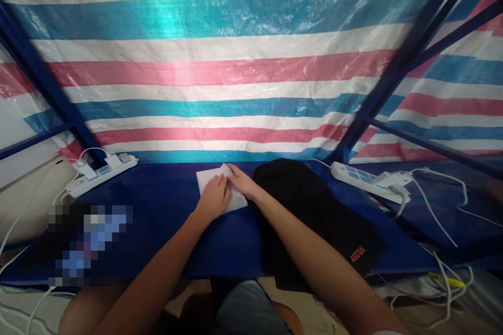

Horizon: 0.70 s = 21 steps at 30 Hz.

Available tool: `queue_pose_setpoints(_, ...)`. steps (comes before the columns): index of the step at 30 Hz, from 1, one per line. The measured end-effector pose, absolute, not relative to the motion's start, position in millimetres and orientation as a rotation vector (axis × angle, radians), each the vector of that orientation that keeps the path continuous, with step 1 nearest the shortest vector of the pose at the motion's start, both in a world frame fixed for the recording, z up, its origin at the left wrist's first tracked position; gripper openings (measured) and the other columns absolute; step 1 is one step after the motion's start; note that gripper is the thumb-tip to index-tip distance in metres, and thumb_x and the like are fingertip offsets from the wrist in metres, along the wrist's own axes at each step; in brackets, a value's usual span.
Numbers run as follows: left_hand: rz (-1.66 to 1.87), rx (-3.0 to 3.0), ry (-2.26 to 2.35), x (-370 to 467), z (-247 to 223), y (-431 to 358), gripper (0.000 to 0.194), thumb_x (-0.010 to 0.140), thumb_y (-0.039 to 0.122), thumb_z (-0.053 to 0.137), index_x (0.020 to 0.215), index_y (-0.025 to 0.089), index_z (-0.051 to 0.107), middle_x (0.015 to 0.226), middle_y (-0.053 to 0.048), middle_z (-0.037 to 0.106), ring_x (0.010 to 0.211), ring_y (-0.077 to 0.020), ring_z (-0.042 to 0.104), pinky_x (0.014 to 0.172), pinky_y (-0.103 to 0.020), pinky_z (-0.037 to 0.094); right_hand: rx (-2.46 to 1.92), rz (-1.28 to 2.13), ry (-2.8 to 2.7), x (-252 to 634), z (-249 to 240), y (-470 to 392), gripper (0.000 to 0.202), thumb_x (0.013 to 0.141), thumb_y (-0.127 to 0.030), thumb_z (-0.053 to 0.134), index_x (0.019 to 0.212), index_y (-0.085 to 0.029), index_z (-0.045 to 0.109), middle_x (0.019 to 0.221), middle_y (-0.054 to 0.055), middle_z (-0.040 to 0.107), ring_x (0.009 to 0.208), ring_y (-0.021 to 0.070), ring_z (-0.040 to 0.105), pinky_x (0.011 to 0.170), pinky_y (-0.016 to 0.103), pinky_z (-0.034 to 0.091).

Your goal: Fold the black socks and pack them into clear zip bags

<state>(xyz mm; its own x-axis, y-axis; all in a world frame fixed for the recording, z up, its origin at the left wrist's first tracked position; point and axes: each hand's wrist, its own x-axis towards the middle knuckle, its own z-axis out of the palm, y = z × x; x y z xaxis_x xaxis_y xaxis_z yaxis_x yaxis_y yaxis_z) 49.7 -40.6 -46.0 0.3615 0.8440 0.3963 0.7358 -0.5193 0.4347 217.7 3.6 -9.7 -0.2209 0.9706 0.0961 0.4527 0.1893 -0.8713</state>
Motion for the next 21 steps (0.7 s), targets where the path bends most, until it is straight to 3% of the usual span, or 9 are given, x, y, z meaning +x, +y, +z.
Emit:
queue_pose_setpoints(3,0.82,2.432,1.473,60,-47,-51,0.066,0.106,0.039,0.043,0.166,0.015,0.038,0.171,-0.021,0.038,0.161,-0.0421,0.03,0.131,-0.067,0.019,-1.433,0.826,-1.852,218,-6,3,0.063,0.1,-0.023,0.052,0.162,-0.016,0.044,0.155,0.017,0.061,0.14,0.0278,0.062,0.117,0.043,0.047)
queue_pose_setpoints(7,0.756,2.444,1.53,65,-46,-60,0.074,0.103,0.053,0.049,0.171,0.026,0.033,0.174,-0.015,0.036,0.163,-0.049,0.019,0.127,-0.078,0.0,-1.555,0.652,-1.946,218,6,-6,0.064,0.102,-0.033,0.058,0.162,-0.014,0.045,0.137,0.023,0.072,0.125,0.0379,0.07,0.106,0.048,0.052)
queue_pose_setpoints(10,0.738,2.439,1.543,65,-46,-61,0.08,0.101,0.059,0.052,0.172,0.029,0.029,0.175,-0.013,0.033,0.164,-0.0512,0.015,0.127,-0.078,-0.001,-1.659,0.414,-2.061,214,15,-18,0.058,0.105,-0.04,0.053,0.158,-0.016,0.049,0.129,0.023,0.074,0.115,0.0393,0.073,0.096,0.046,0.054)
queue_pose_setpoints(15,0.705,2.44,1.544,65,-47,-61,0.088,0.097,0.059,0.057,0.173,0.025,0.027,0.175,-0.017,0.031,0.163,-0.0539,0.013,0.125,-0.08,-0.002,-1.68,0.227,-2.106,210,20,-28,0.059,0.106,-0.043,0.052,0.161,-0.022,0.044,0.122,0.021,0.076,0.104,0.0386,0.074,0.09,0.047,0.053)
queue_pose_setpoints(21,0.711,2.401,1.565,66,-49,-57,0.087,0.094,0.06,0.062,0.166,0.015,0.041,0.174,-0.023,0.032,0.163,-0.0522,0.014,0.129,-0.074,0.0,-1.61,0.316,-2.127,218,11,-17,0.055,0.098,-0.025,0.064,0.152,-0.022,0.053,0.125,0.018,0.076,0.116,0.0366,0.071,0.093,0.042,0.052)
